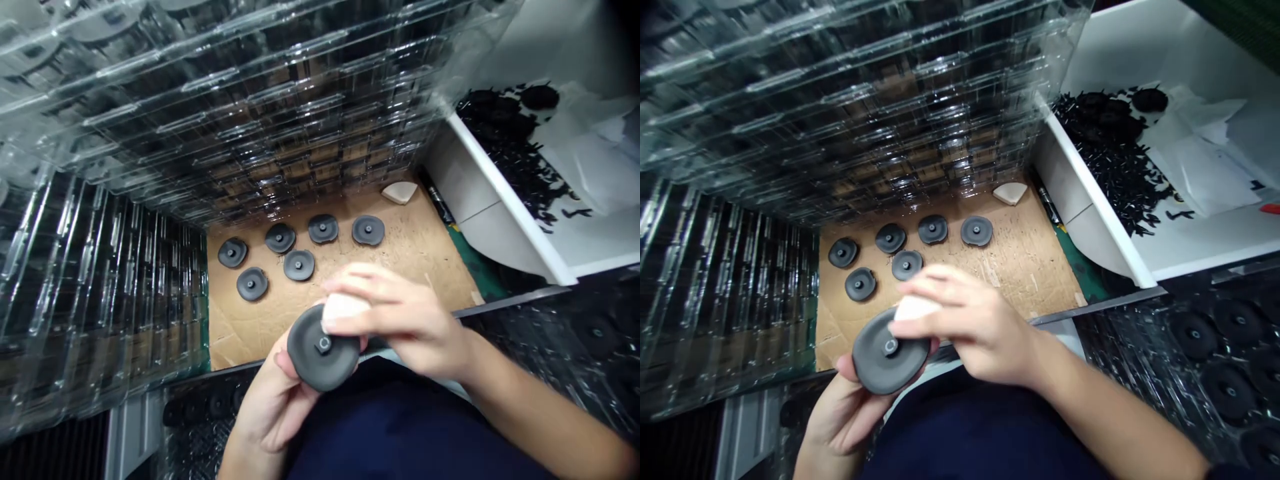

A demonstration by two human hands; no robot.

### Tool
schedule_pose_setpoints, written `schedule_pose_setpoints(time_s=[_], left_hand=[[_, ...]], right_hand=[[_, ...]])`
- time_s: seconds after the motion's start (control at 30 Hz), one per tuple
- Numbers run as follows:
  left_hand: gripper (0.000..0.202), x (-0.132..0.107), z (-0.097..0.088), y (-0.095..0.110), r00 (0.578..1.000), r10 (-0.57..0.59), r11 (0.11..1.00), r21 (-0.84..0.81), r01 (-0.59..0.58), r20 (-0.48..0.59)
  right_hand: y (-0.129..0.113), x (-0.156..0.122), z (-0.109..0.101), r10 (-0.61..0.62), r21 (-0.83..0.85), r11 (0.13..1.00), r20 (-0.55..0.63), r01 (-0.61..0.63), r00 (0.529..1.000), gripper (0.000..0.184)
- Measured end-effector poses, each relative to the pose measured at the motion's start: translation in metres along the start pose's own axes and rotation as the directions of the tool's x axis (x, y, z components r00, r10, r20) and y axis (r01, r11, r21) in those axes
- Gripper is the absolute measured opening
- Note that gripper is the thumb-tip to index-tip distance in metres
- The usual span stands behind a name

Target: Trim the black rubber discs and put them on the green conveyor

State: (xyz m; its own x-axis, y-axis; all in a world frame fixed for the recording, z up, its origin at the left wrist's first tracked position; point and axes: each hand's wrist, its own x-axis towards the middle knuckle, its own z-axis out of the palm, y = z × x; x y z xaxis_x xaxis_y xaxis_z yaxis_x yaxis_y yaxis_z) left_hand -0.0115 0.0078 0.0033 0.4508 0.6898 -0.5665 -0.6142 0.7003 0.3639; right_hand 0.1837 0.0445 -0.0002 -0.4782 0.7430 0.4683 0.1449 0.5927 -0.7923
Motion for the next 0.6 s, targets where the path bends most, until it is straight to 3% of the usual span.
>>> schedule_pose_setpoints(time_s=[0.1,0.23,0.4,0.53,0.6], left_hand=[[0.053,0.0,-0.0015,-0.0006,0.998,0.028,0.999,-0.031,-0.03,-0.054],[0.068,0.001,-0.0012,0.0001,1.0,-0.016,0.999,0.032,0.016,-0.006],[0.078,0.0003,-0.0034,0.0045,0.992,0.028,0.995,0.099,-0.015,-0.125],[0.074,0.0049,0.0026,0.0042,0.999,-0.012,0.993,0.12,0.016,-0.032],[0.067,0.0061,0.006,0.0045,0.997,0.045,0.99,0.139,-0.037,-0.056]], right_hand=[[-0.0017,-0.0016,-0.0012,0.021,0.002,1.0,0.047,-0.021,0.999,0.039],[-0.0015,0.0005,-0.0017,-0.037,-0.064,0.997,0.019,0.038,0.999,0.029],[-0.0055,-0.0063,-0.0015,0.02,-0.064,0.998,0.03,-0.018,0.999,0.037],[-0.0052,-0.0026,-0.0018,-0.022,-0.114,0.993,-0.028,0.019,0.999,0.034],[-0.0079,-0.0023,0.0009,-0.007,-0.115,0.993,-0.067,-0.001,0.998,0.033]])
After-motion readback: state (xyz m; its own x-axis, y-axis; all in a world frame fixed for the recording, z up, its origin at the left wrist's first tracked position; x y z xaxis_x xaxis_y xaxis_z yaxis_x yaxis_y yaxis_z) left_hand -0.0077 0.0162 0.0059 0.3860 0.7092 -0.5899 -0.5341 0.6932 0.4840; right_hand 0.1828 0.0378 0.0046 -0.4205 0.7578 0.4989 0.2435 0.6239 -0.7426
